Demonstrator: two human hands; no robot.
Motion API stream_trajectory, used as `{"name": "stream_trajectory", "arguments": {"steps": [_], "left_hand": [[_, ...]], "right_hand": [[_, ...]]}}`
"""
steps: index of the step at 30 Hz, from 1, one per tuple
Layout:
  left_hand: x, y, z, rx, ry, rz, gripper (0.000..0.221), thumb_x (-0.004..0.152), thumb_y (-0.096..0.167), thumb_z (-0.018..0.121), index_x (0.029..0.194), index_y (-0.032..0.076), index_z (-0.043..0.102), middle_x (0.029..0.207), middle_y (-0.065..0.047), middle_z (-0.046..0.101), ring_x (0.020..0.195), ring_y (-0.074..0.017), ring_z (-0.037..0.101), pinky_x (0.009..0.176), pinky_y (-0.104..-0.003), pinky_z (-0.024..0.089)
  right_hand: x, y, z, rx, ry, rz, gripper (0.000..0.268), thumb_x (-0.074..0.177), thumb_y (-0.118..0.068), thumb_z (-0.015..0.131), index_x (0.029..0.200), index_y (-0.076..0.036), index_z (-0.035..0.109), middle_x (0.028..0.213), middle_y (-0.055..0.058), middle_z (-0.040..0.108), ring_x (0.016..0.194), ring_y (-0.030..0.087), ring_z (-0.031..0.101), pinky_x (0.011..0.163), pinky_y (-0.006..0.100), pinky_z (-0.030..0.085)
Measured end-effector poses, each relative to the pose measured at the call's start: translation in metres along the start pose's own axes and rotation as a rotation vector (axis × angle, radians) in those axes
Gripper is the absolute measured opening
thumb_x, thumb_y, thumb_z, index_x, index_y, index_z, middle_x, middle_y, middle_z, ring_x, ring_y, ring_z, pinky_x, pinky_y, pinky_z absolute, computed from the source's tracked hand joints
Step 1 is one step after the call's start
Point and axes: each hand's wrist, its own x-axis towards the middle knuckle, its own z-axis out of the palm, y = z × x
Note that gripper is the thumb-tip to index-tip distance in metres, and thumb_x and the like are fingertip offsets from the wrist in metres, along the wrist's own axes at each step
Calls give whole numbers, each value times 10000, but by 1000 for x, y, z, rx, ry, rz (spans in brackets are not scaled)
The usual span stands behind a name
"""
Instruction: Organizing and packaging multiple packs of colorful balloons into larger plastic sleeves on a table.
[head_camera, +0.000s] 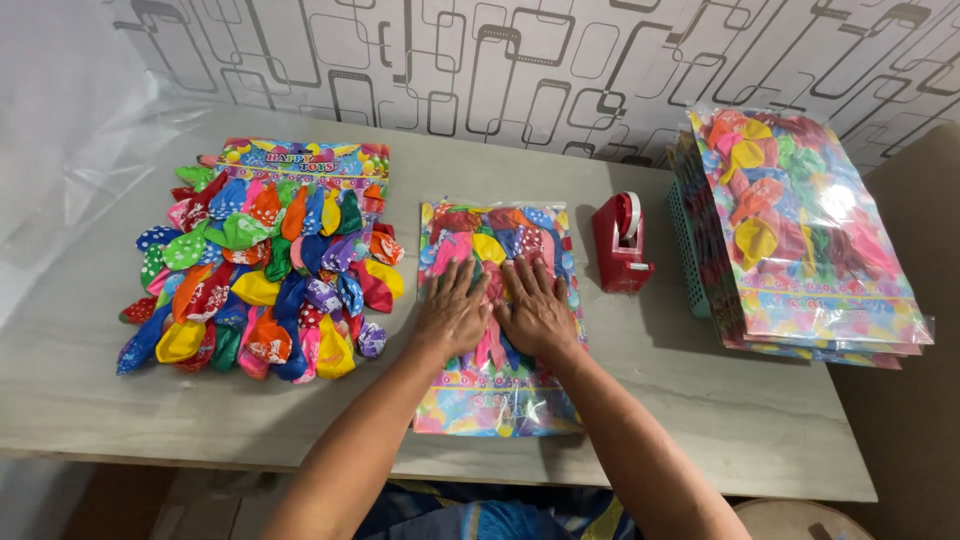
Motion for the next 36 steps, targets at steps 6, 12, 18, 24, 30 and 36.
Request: {"name": "stream_trajectory", "arguments": {"steps": [6,12,18,24,30,36], "left_hand": [[-15,-2,0,63,91,74,621,1016,415,357,1605,217,338,1703,-129,201,1561,-380,165,1210,-624,216],[-15,-2,5,56,156,72,600,1026,414,366,1595,226,359,1693,-120,237,1552,-367,204,1205,-635,224],[-26,9,-26,52,40,22,617,1030,460,312,1612,258,314,1715,-88,174,1572,-342,145,1219,-646,168],[-25,-2,-12,-58,180,-49,600,950,536,493,1470,241,546,1664,-160,283,1536,-415,235,1178,-657,269],[-50,6,-41,-486,294,-339,540,1020,474,483,1420,130,598,1689,-224,155,1537,-439,204,1164,-623,326],[-8,-28,17,-563,563,-410,432,981,385,622,1244,45,669,1547,-273,377,1421,-436,435,1162,-517,401]], "right_hand": [[3,0,-2,59,8,-2,733,1011,-588,322,1638,-218,241,1711,91,209,1583,331,133,1225,606,174],[2,5,5,37,82,-31,735,997,-605,365,1627,-236,277,1690,88,266,1572,329,177,1215,599,211],[-11,19,13,71,177,-124,680,1000,-570,416,1600,-255,356,1638,88,380,1544,316,275,1210,540,248],[-47,49,18,176,177,-82,675,959,-524,467,1568,-236,424,1635,141,373,1512,372,331,1194,555,297],[-57,93,41,391,372,226,504,927,-389,596,1396,-205,603,1526,172,466,1310,447,556,1012,559,521],[-18,137,53,820,309,441,413,940,-385,657,1307,-203,712,1244,107,731,1182,295,679,965,447,553]]}}
